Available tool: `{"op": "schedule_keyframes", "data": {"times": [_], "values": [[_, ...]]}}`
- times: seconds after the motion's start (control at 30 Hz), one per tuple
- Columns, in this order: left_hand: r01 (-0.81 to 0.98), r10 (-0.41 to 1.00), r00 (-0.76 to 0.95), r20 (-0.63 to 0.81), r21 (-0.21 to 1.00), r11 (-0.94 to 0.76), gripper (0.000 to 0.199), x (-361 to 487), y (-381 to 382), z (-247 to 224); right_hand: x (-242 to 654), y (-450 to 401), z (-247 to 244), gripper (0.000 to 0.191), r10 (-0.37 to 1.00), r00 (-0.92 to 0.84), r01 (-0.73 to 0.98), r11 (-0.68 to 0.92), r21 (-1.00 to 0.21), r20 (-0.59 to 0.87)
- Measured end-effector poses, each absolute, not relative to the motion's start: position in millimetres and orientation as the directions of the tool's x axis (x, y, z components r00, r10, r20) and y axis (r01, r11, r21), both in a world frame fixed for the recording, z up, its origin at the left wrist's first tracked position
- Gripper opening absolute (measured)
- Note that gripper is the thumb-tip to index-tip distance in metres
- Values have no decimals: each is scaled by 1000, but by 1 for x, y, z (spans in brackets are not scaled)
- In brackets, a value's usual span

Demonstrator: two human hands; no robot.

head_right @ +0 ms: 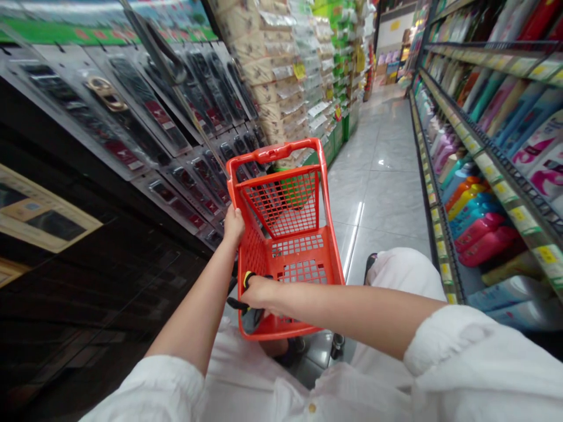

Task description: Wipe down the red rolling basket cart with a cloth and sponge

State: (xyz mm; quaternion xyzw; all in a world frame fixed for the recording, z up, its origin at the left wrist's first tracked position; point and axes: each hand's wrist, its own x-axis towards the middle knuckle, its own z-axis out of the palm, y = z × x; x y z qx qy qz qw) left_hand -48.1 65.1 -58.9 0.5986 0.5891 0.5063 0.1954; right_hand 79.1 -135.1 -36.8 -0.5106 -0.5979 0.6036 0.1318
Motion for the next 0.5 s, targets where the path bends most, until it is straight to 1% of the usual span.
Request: {"op": "schedule_keyframes", "data": {"times": [0.07,0.13,0.17,0.23,0.3,0.33,0.4,0.5], "values": [[507,902,-209,377,831,-230,45,-47,64,-58,89,-143,-34,20,777,-453,491,-193,-849,-438],[507,901,-214,377,832,-228,45,-46,64,-59,105,-149,-37,24,737,-536,527,-88,-845,-412],[506,900,-217,377,832,-227,46,-46,63,-59,116,-149,-38,26,680,-606,538,-32,-843,-412],[502,899,-224,377,835,-225,45,-46,64,-62,137,-146,-39,33,517,-730,552,61,-832,-447],[495,897,-231,376,839,-224,45,-45,66,-64,150,-139,-38,41,377,-786,568,125,-814,-491],[487,897,-235,374,844,-225,45,-45,67,-66,151,-136,-36,43,350,-789,579,152,-801,-505],[466,897,-243,368,856,-225,46,-45,68,-67,143,-132,-31,43,364,-777,603,200,-772,-513],[468,902,-246,354,859,-210,48,-45,69,-65,119,-134,-20,34,463,-753,639,344,-688,-468]]}}
